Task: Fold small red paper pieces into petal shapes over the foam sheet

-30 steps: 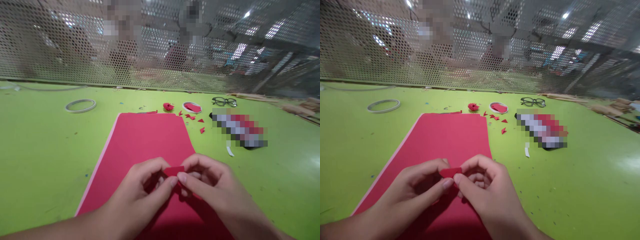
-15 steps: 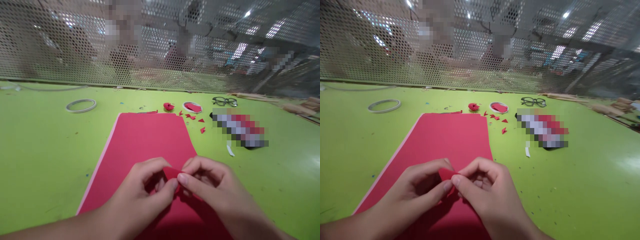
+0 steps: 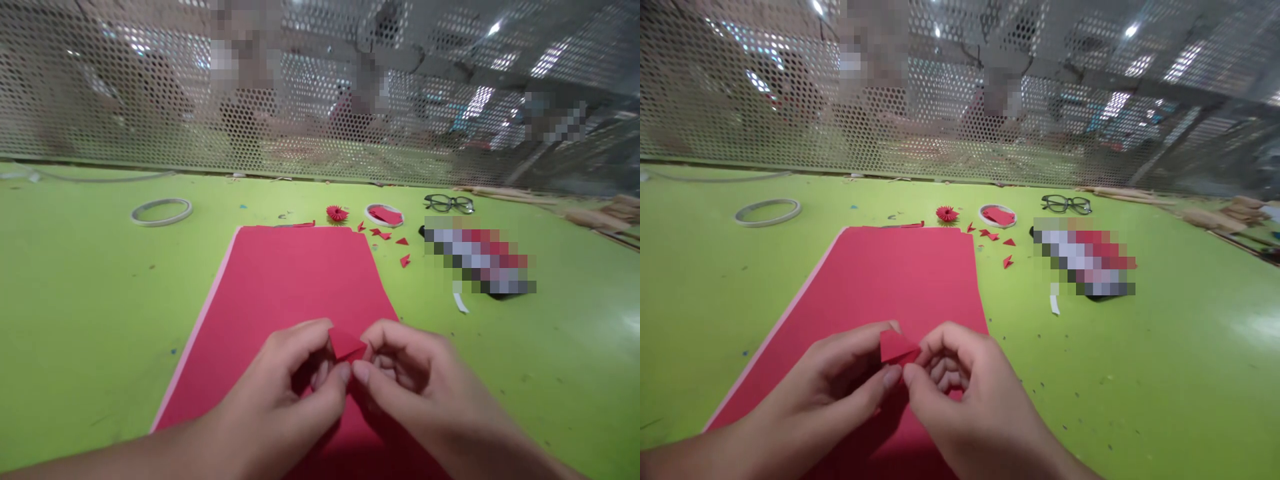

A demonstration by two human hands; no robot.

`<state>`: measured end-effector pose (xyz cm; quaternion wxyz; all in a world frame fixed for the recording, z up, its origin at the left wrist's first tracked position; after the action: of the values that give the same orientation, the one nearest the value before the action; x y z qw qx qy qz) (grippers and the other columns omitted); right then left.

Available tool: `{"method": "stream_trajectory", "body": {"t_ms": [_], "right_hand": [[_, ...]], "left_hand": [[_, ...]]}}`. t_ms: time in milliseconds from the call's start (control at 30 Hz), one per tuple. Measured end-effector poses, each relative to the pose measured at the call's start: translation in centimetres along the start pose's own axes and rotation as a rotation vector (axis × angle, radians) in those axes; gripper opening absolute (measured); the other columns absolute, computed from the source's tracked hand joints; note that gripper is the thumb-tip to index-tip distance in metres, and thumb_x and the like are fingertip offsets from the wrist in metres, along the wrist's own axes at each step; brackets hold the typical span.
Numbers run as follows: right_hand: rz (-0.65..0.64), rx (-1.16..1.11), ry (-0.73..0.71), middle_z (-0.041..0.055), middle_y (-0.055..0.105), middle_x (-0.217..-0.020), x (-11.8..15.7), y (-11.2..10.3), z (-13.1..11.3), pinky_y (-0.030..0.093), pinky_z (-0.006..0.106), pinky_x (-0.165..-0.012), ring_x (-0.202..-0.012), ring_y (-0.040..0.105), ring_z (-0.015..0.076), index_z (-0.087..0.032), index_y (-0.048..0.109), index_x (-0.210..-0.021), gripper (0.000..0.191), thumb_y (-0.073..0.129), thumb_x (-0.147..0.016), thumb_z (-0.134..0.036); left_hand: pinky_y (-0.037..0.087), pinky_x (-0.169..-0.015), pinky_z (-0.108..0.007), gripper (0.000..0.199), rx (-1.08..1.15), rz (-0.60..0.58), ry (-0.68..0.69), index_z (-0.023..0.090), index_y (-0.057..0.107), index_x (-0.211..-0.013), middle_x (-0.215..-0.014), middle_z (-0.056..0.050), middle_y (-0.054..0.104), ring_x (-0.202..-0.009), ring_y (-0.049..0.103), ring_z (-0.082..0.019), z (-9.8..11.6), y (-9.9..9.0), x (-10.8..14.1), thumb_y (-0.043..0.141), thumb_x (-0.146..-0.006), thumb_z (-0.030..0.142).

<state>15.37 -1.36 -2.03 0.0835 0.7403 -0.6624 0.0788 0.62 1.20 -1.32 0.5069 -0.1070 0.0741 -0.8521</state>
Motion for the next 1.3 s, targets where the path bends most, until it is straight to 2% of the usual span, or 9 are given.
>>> {"method": "stream_trajectory", "body": {"t_ms": [100,200,467,600,700,833,1000,1167,1300], "right_hand": [[0.024,-0.03,0.047,-0.0079,0.045,-0.058,0.2,0.0,-0.5,0.036,0.02,-0.051,-0.053,0.04,0.0089,-0.021,0.053,-0.067,0.02,0.072,-0.071,-0.026],[-0.037,-0.09,0.1,-0.007,0.049,-0.058,0.2,0.0,-0.7,0.038,0.021,-0.054,-0.055,0.043,0.0092,-0.02,0.055,-0.069,0.02,0.073,-0.074,-0.028],[-0.066,0.049,-0.127,-0.0036,0.065,-0.073,-0.2,-0.7,-0.6,0.048,0.021,-0.063,-0.069,0.06,0.0127,-0.024,0.065,-0.081,0.005,0.065,-0.08,-0.019],[-0.033,0.092,-0.068,-0.0058,0.056,-0.062,-0.2,-0.8,-0.6,0.04,0.02,-0.053,-0.058,0.051,0.0104,-0.022,0.06,-0.071,0.009,0.066,-0.077,-0.021],[-0.06,0.063,0.026,-0.0067,0.049,-0.058,-0.2,-0.5,-0.2,0.032,0.021,-0.049,-0.053,0.042,0.0094,-0.021,0.056,-0.069,0.013,0.068,-0.074,-0.025],[-0.068,-0.003,0.062,-0.0043,0.053,-0.059,-0.2,-0.3,0.1,0.031,0.022,-0.05,-0.054,0.043,0.0099,-0.02,0.055,-0.067,0.018,0.069,-0.074,-0.03],[-0.031,-0.01,0.031,-0.0051,0.055,-0.056,-0.1,-0.7,0.1,0.036,0.021,-0.05,-0.052,0.047,0.0096,-0.02,0.062,-0.069,0.015,0.072,-0.076,-0.031],[0.065,-0.008,-0.007,-0.0069,0.059,-0.053,0.1,-1.0,-0.4,0.043,0.016,-0.05,-0.051,0.056,0.0077,-0.021,0.066,-0.069,0.011,0.073,-0.078,-0.024],[0.031,-0.054,-0.026,-0.0038,0.07,-0.059,0.1,-0.8,0.1,0.049,0.014,-0.054,-0.056,0.064,0.0083,-0.022,0.07,-0.071,0.009,0.073,-0.08,-0.022]], "left_hand": [[0.045,-0.056,-0.025,0.021,-0.005,-0.039,0.017,0.02,0.059,-0.067,-0.063,0.0,0.057,-0.059,0.05,-0.016,0.2,0.0,0.0,0.056,-0.086,0.029],[0.046,-0.06,-0.027,0.023,-0.005,-0.065,0.015,0.019,0.061,-0.069,-0.067,-0.002,0.06,-0.064,0.053,-0.018,0.4,0.0,0.0,0.053,-0.087,0.03],[0.036,-0.053,-0.025,0.02,-0.04,-0.063,-0.016,0.022,0.047,-0.059,-0.06,0.004,0.043,-0.057,0.041,-0.015,0.5,-0.1,-0.2,0.055,-0.077,0.029],[0.031,-0.05,-0.026,0.021,0.002,-0.015,-0.079,0.023,0.041,-0.058,-0.055,0.006,0.036,-0.054,0.035,-0.013,0.4,-0.3,-0.3,0.05,-0.075,0.032],[0.034,-0.053,-0.027,0.017,0.068,0.024,-0.07,0.022,0.048,-0.065,-0.058,0.006,0.044,-0.054,0.04,-0.014,0.2,-0.4,-0.5,0.049,-0.079,0.031],[0.037,-0.056,-0.028,0.017,0.101,0.005,-0.057,0.021,0.053,-0.066,-0.061,0.004,0.05,-0.059,0.045,-0.015,0.1,-0.3,-0.6,0.057,-0.079,0.031],[0.042,-0.062,-0.026,0.017,0.221,-0.002,-0.07,0.018,0.06,-0.071,-0.067,0.002,0.06,-0.065,0.053,-0.015,-0.4,-0.3,-0.6,0.062,-0.083,0.029],[0.033,-0.051,-0.023,0.024,0.184,-0.015,-0.031,0.018,0.057,-0.065,-0.059,0.005,0.05,-0.056,0.042,-0.011,-0.4,-0.2,-0.1,0.057,-0.087,0.027],[0.029,-0.044,-0.023,0.026,0.179,-0.012,-0.013,0.02,0.053,-0.064,-0.059,0.005,0.047,-0.052,0.038,-0.011,-0.1,-0.2,0.2,0.053,-0.088,0.029]]}}
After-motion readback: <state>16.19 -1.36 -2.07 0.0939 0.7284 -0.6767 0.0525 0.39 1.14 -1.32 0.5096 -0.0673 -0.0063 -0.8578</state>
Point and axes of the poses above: each hand's wrist, its own x-axis away from the middle knuckle, its own y-axis out of the palm, z = x × y, the point moved 2 cm from there along -x, towards the middle knuckle
